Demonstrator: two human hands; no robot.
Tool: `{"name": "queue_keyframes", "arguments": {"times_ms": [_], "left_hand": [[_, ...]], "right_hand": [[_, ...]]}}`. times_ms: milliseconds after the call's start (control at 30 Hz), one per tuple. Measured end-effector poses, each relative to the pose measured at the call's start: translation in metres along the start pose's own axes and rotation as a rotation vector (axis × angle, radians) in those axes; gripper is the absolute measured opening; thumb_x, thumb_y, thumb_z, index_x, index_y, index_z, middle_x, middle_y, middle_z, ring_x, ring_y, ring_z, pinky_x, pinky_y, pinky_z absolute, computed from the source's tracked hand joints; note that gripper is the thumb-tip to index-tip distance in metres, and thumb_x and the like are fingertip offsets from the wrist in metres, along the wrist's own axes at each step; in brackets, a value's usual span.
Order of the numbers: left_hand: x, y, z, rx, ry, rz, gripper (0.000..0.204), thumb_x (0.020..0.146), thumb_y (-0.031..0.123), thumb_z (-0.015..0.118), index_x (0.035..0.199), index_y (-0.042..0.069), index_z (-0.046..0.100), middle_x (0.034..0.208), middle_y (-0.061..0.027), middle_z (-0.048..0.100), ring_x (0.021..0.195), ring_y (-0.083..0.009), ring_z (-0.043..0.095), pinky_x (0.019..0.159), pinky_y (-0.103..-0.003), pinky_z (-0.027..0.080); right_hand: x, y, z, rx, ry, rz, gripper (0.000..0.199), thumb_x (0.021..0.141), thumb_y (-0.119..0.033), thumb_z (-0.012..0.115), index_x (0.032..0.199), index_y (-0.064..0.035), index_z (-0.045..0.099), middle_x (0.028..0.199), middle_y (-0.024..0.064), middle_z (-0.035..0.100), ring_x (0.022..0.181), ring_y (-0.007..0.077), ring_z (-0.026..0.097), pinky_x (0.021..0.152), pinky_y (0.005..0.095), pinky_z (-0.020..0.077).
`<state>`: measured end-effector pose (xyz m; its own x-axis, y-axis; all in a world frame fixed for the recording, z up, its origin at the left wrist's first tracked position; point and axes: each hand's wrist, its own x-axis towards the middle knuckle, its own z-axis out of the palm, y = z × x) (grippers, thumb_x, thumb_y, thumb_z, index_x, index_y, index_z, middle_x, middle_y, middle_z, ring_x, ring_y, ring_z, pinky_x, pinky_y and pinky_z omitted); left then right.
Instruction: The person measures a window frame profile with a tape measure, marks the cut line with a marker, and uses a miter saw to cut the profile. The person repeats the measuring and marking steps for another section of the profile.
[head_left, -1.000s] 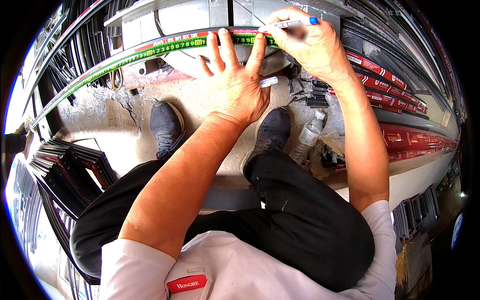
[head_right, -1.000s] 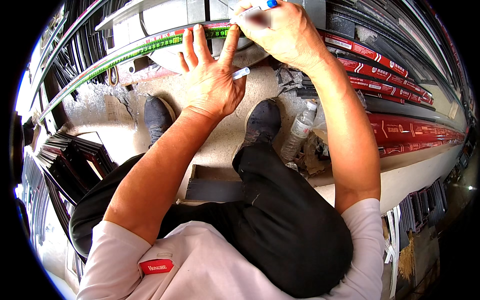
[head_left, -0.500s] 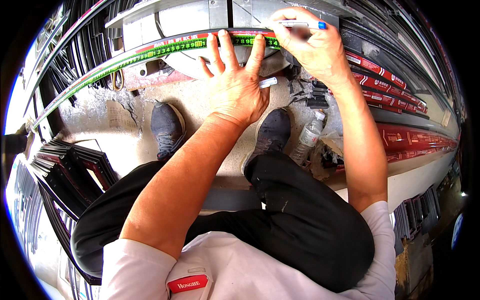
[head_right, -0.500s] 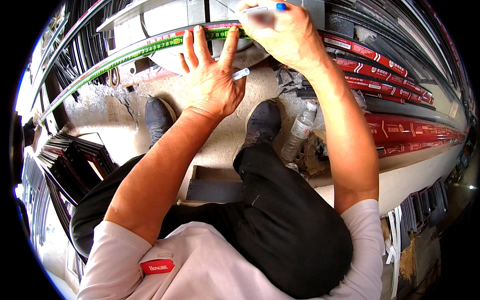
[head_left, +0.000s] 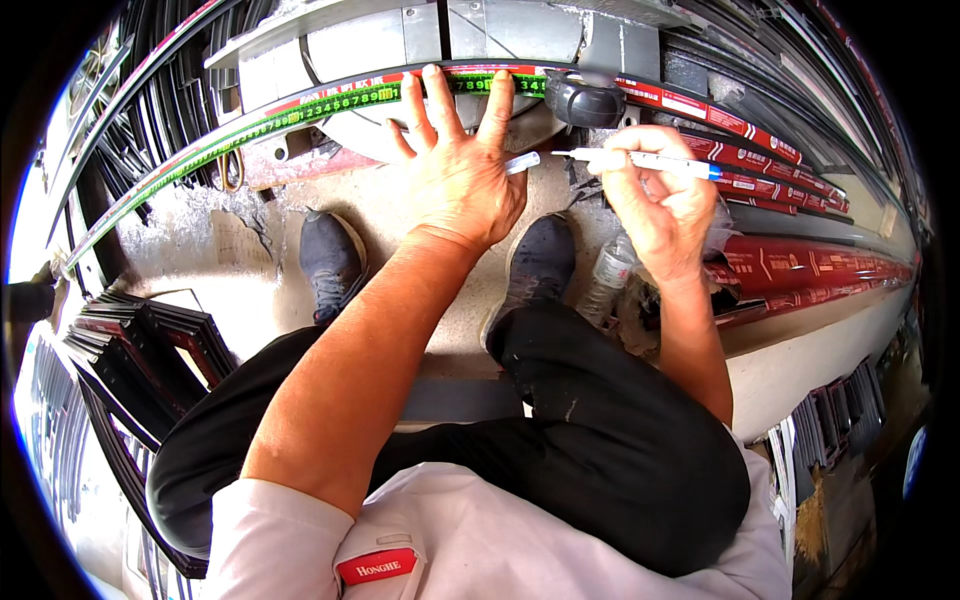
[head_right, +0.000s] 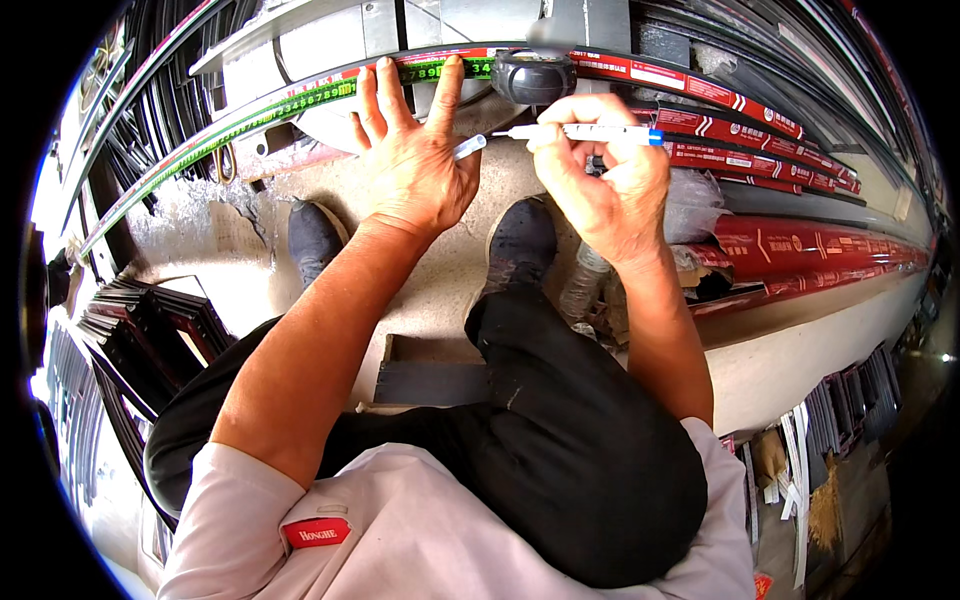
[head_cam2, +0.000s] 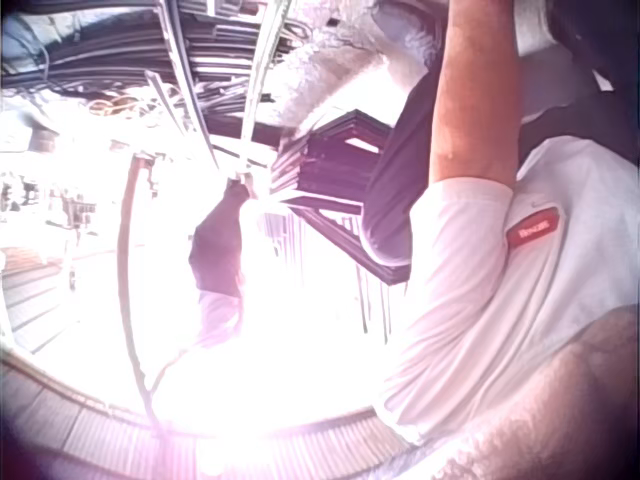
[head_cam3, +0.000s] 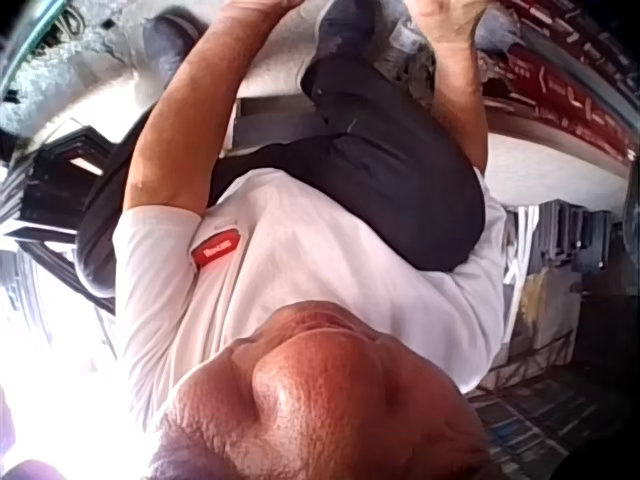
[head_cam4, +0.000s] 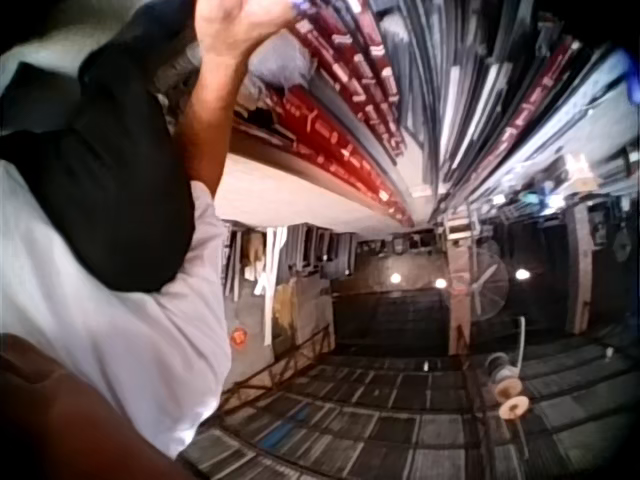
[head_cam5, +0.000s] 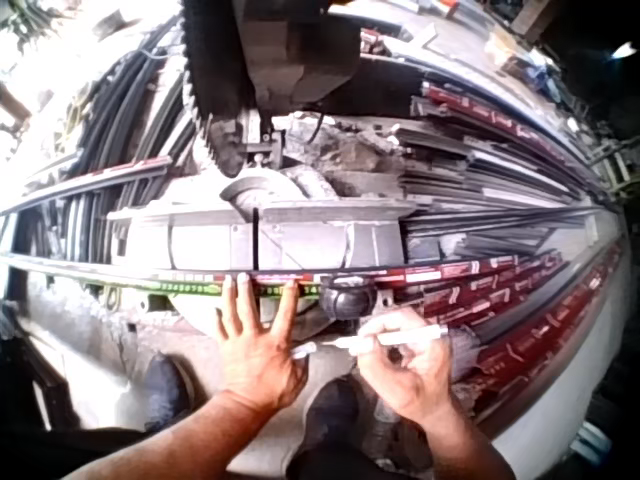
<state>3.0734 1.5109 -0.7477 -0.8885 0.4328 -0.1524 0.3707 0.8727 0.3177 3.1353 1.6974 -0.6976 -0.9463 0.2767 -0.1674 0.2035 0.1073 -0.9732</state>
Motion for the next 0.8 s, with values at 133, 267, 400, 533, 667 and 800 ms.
{"name": "queue_keyframes", "arguments": {"times_ms": [133, 267, 400, 533, 667, 800], "left_hand": [[0.000, -0.001, -0.001, 0.026, 0.007, -0.002, 0.086, 0.086, 0.038, 0.069, 0.163, 0.033, 0.030, 0.162, -0.0362, 0.015, 0.151, -0.0571, 0.013, 0.117, -0.072, 0.017], [0.000, -0.002, -0.002, 0.020, 0.013, 0.007, 0.086, 0.086, 0.040, 0.068, 0.163, 0.032, 0.031, 0.161, -0.0366, 0.017, 0.151, -0.0572, 0.014, 0.117, -0.071, 0.017], [0.000, -0.002, -0.003, 0.034, -0.007, -0.003, 0.089, 0.084, 0.041, 0.070, 0.163, 0.033, 0.029, 0.162, -0.0371, 0.016, 0.151, -0.0576, 0.013, 0.117, -0.071, 0.017], [0.000, -0.003, -0.003, 0.009, -0.041, -0.008, 0.097, 0.079, 0.044, 0.074, 0.164, 0.034, 0.027, 0.166, -0.0361, 0.010, 0.154, -0.0565, 0.007, 0.116, -0.076, 0.017], [0.000, -0.004, -0.003, 0.000, -0.048, -0.012, 0.098, 0.079, 0.045, 0.075, 0.164, 0.035, 0.027, 0.166, -0.0358, 0.009, 0.154, -0.0565, 0.006, 0.116, -0.075, 0.016], [0.000, -0.004, -0.002, 0.005, -0.043, -0.014, 0.096, 0.080, 0.043, 0.074, 0.164, 0.035, 0.027, 0.166, -0.0355, 0.009, 0.154, -0.0559, 0.006, 0.116, -0.075, 0.016]], "right_hand": [[0.000, 0.008, 0.008, -0.001, -0.005, 0.014, 0.007, 0.094, -0.005, 0.071, 0.100, -0.0028, 0.069, 0.094, 0.0008, 0.070, 0.077, 0.0040, 0.062, 0.062, 0.0199, 0.0464], [0.003, 0.009, 0.015, -0.040, -0.046, 0.028, 0.007, 0.094, -0.006, 0.071, 0.100, -0.0032, 0.070, 0.091, -0.0003, 0.070, 0.073, 0.0033, 0.062, 0.060, 0.0204, 0.0471], [0.004, 0.018, 0.024, -0.101, -0.109, 0.094, 0.010, 0.095, -0.009, 0.072, 0.101, -0.0014, 0.070, 0.088, 0.0022, 0.072, 0.070, 0.0050, 0.063, 0.059, 0.0209, 0.0488], [-0.002, 0.033, 0.036, 0.005, -0.130, 0.129, 0.013, 0.098, -0.010, 0.071, 0.104, 0.0002, 0.066, 0.086, 0.0093, 0.074, 0.076, 0.0114, 0.073, 0.065, 0.0246, 0.0557], [-0.003, 0.029, 0.040, -0.076, -0.117, 0.085, 0.014, 0.100, -0.011, 0.069, 0.104, 0.0008, 0.063, 0.081, 0.0092, 0.074, 0.077, 0.0131, 0.074, 0.067, 0.0268, 0.0569], [-0.005, 0.034, 0.046, 0.011, -0.070, 0.223, 0.015, 0.102, -0.014, 0.068, 0.105, -0.0004, 0.064, 0.081, 0.0066, 0.073, 0.072, 0.0097, 0.067, 0.063, 0.0248, 0.0524]]}}
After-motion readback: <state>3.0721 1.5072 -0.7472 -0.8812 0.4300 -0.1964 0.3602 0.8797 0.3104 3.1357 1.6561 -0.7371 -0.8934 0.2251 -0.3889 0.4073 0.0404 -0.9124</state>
